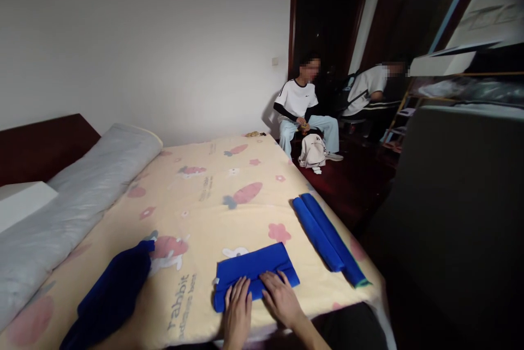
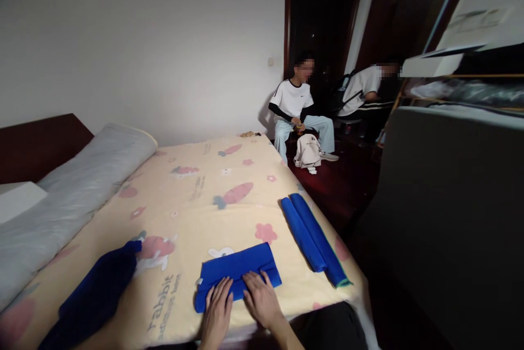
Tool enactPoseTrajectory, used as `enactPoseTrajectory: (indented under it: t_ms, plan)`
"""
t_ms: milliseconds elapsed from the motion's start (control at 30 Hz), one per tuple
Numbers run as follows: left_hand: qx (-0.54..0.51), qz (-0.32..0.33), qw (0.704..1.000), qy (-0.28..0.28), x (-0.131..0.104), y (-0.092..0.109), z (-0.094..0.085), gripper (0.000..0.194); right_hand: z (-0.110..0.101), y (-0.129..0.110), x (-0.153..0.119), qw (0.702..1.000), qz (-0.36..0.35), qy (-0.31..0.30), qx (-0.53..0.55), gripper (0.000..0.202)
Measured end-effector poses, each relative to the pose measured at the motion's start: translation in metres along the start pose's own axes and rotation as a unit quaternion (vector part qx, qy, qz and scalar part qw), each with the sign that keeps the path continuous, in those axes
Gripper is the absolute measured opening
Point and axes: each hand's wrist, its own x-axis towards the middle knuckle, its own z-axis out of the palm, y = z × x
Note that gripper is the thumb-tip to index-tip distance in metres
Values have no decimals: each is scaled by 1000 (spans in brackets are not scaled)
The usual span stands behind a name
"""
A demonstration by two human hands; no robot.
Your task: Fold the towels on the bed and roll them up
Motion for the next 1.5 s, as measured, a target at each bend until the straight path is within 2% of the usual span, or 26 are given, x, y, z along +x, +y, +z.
enactPoseTrajectory:
  t_ms: [133, 233, 300, 333, 433, 467, 533, 633, 733, 800, 867, 933, 1067, 1167, 1233, 1333, 1400, 1500]
  plan:
    - [43, -85, 995, -7, -9, -39, -17, 40, -4, 48, -12, 990, 96, 79, -71, 44]
    - [74, -141, 987, 28, -14, -44, -20, 39, -7, 64, -20, 978, 147, 108, -107, 46]
    - [77, -145, 985, 56, -11, -32, -17, 41, -7, 55, -20, 978, 140, 111, -105, 45]
    - [65, -126, 988, 60, -9, -22, -14, 42, -7, 46, -19, 983, 120, 104, -94, 44]
    - [2, -27, 999, 30, 3, 6, -8, 42, -5, 8, -10, 998, 12, 50, -29, 41]
    - [-14, -10, 1000, 22, 6, 13, -6, 40, -4, -3, -6, 999, -11, 33, -8, 39]
    - [-27, -21, 999, 23, 10, 16, -6, 37, -5, -15, 0, 1000, -10, 23, 15, 36]
    - [-18, -65, 997, 26, 5, -6, -11, 34, -10, -3, 3, 997, 58, 55, -5, 35]
    - [5, -109, 994, 24, -9, -41, -19, 32, -20, 32, -4, 989, 107, 81, -54, 34]
    - [26, -149, 988, 39, -16, -54, -21, 33, -23, 50, -9, 985, 121, 95, -80, 34]
    - [48, -179, 981, 64, -16, -50, -21, 34, -23, 54, -12, 983, 118, 109, -92, 34]
    - [53, -170, 981, 76, -10, -33, -19, 35, -20, 43, -10, 986, 99, 107, -85, 36]
    - [11, -85, 996, 23, 18, 4, -14, 40, -8, 4, 6, 998, 38, 39, -31, 42]
    - [13, -112, 993, -43, 35, 6, -16, 45, -3, -4, 16, 998, 52, 9, -27, 48]
    - [26, -137, 986, -96, 39, -4, -21, 46, -2, 9, 20, 994, 92, 9, -50, 50]
    - [44, -165, 974, -152, 37, -23, -27, 48, -4, 40, 21, 983, 154, 28, -98, 47]
    - [52, -181, 969, -159, 35, -30, -28, 49, -5, 58, 21, 977, 177, 36, -115, 46]
    - [75, -191, 971, -121, 35, -32, -22, 48, -4, 67, 24, 975, 186, 40, -113, 52]
